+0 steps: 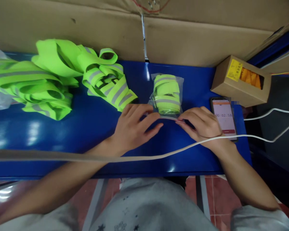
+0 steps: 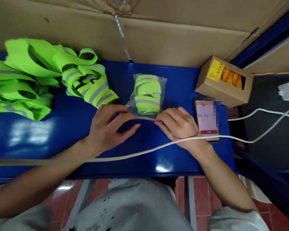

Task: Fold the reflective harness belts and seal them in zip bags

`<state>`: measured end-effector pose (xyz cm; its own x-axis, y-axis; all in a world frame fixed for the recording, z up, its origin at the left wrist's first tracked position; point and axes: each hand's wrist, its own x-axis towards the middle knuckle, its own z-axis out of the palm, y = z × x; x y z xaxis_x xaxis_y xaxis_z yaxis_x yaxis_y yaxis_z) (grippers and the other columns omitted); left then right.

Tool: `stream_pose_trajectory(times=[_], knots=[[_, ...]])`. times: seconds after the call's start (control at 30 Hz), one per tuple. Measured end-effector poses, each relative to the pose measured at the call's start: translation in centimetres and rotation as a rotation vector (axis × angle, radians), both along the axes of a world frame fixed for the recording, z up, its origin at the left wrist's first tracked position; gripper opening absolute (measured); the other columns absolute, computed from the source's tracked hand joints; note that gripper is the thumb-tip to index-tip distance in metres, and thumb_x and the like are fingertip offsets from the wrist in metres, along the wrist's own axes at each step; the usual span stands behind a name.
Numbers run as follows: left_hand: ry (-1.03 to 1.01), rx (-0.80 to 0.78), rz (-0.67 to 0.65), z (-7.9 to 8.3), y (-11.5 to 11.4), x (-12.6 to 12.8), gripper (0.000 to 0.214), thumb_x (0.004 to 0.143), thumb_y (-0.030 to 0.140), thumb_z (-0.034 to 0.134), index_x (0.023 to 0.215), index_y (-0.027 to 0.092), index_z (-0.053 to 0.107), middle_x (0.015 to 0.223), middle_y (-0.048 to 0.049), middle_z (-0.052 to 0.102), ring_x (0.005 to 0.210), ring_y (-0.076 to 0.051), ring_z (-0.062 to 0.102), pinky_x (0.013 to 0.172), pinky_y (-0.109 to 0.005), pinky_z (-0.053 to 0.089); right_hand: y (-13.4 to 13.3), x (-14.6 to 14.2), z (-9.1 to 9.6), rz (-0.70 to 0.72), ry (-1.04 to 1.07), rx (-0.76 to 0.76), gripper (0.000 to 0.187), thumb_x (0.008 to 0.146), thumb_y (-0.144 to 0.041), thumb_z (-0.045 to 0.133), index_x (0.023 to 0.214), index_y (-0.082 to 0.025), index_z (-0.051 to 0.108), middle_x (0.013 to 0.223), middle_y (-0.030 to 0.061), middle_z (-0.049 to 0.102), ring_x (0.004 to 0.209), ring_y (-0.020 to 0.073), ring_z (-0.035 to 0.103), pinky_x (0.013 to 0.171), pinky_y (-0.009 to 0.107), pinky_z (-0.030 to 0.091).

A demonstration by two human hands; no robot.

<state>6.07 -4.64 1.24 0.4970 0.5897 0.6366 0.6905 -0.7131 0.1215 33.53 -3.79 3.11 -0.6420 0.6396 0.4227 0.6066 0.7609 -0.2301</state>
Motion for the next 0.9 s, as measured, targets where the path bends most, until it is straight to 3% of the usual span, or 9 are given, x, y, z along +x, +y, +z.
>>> stream_pose_trajectory(times=[0.13,0.27,0.33,0.43,0.53,0.63,0.73,0.83,0.9], knots=[[-0.090,-0.195,0.176,0.1,-0.1,0.4,0.010,0.096,0.024,0.068,0.103,0.018,0.065,0.105,-0.0087,0.066,0.101,-0.025,0.067,0.088,-0.038,0.055,-0.5,-1.2,-0.3,0.064,0.026,0.027,0.008,0.101,-0.025,0.070,0.103,-0.017,0.068,0.089,0.0042,0.076,0.078,0.0181,0.070,0.072,0.034,0.046],[-0.221,-0.373,0.263,0.3,0.3,0.3,0.020,0.094,0.020,0.066,0.113,0.017,0.059,0.117,-0.0112,0.063,0.113,-0.025,0.064,0.094,-0.037,0.057,-0.8,-1.8,-0.8,0.107,0.026,0.013,0.004,0.100,-0.019,0.069,0.098,-0.016,0.069,0.084,0.0040,0.074,0.075,0.0174,0.068,0.070,0.034,0.044],[-0.215,-0.387,0.333,0.3,0.5,0.1,0.029,0.093,0.025,0.071,0.117,0.017,0.057,0.115,-0.0101,0.065,0.108,-0.024,0.066,0.087,-0.034,0.057,-1.0,-2.1,-1.0,0.117,0.034,0.014,0.003,0.099,-0.017,0.069,0.096,-0.015,0.069,0.082,0.0034,0.073,0.073,0.0170,0.067,0.069,0.034,0.043],[-0.157,-0.459,0.406,0.2,0.7,-0.2,0.030,0.092,0.028,0.075,0.117,0.018,0.061,0.095,-0.0035,0.070,0.085,-0.020,0.070,0.071,-0.029,0.055,-1.2,-2.4,-1.2,0.103,0.030,0.004,0.005,0.099,-0.018,0.069,0.094,-0.016,0.069,0.079,0.0019,0.070,0.070,0.0159,0.064,0.069,0.033,0.041],[-0.215,-0.529,0.334,0.4,0.6,-0.4,0.020,0.096,0.020,0.066,0.116,0.019,0.066,0.096,-0.0022,0.076,0.082,-0.018,0.074,0.071,-0.026,0.056,-1.3,-2.6,-1.2,0.057,0.020,-0.012,0.013,0.099,-0.020,0.067,0.087,-0.017,0.066,0.074,0.0001,0.067,0.066,0.0147,0.061,0.067,0.032,0.039],[-0.385,-0.643,0.173,0.9,0.4,-0.4,0.027,0.097,0.012,0.056,0.121,0.019,0.065,0.109,-0.0038,0.079,0.097,-0.017,0.078,0.085,-0.026,0.062,-1.3,-2.6,-1.2,0.018,0.026,-0.022,0.018,0.099,-0.020,0.067,0.082,-0.018,0.063,0.071,-0.0007,0.066,0.063,0.0144,0.061,0.067,0.033,0.039],[-0.535,-0.763,0.076,1.1,0.4,-0.5,0.028,0.098,0.012,0.052,0.123,0.018,0.063,0.114,-0.0052,0.079,0.101,-0.017,0.078,0.088,-0.026,0.064,-1.2,-2.5,-1.1,-0.005,0.049,-0.019,0.019,0.098,-0.020,0.068,0.081,-0.018,0.062,0.072,-0.0004,0.067,0.063,0.0146,0.062,0.067,0.033,0.039],[-0.479,-0.731,0.082,1.2,0.4,-0.9,0.035,0.098,0.011,0.052,0.132,0.019,0.057,0.118,-0.0067,0.078,0.099,-0.018,0.078,0.086,-0.029,0.065,-1.2,-2.3,-0.8,-0.013,0.057,0.001,0.017,0.099,-0.022,0.070,0.085,-0.017,0.063,0.075,0.0008,0.070,0.066,0.0151,0.065,0.067,0.033,0.040],[-0.345,-0.599,0.104,1.3,0.4,-1.0,0.040,0.097,0.009,0.049,0.135,0.019,0.055,0.130,-0.0102,0.074,0.110,-0.021,0.075,0.092,-0.035,0.064,-1.1,-2.1,-0.5,-0.017,0.049,0.012,0.014,0.100,-0.022,0.070,0.088,-0.017,0.064,0.079,0.0016,0.073,0.069,0.0155,0.068,0.068,0.033,0.042]])
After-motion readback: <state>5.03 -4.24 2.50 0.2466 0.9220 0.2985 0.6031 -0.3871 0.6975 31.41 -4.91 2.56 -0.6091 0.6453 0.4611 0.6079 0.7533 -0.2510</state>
